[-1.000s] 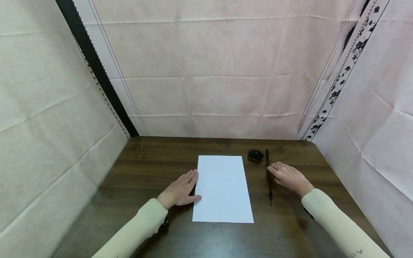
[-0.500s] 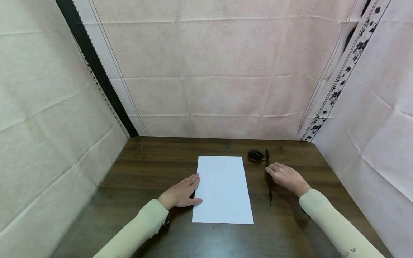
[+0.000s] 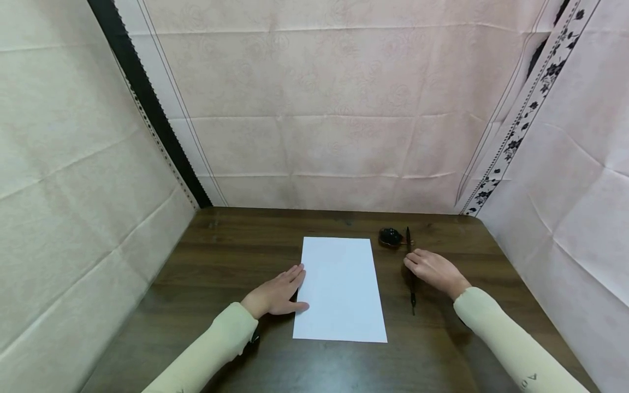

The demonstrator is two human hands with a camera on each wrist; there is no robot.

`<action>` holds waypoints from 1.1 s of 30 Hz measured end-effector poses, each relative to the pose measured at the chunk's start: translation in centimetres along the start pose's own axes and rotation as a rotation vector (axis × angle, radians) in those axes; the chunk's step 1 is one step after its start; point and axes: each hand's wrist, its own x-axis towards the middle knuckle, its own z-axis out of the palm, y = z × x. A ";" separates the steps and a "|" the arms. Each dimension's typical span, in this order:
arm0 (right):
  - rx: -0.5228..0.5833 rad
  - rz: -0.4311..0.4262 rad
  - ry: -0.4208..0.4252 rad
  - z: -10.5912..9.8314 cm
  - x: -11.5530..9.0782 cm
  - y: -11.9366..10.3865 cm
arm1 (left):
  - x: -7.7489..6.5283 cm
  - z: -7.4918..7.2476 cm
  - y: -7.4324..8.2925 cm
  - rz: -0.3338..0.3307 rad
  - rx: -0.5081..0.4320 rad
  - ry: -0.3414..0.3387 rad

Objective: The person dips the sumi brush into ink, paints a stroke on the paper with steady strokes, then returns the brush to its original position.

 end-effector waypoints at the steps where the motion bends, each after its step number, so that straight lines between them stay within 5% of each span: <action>1: -0.005 -0.006 -0.002 0.1 0.0 0.0 | 0.0 0.0 0.0 0.001 -0.002 0.000; 33: -0.052 -0.154 0.029 0.9 0.0 0.2 | -0.1 0.2 0.0 -0.017 -0.011 0.000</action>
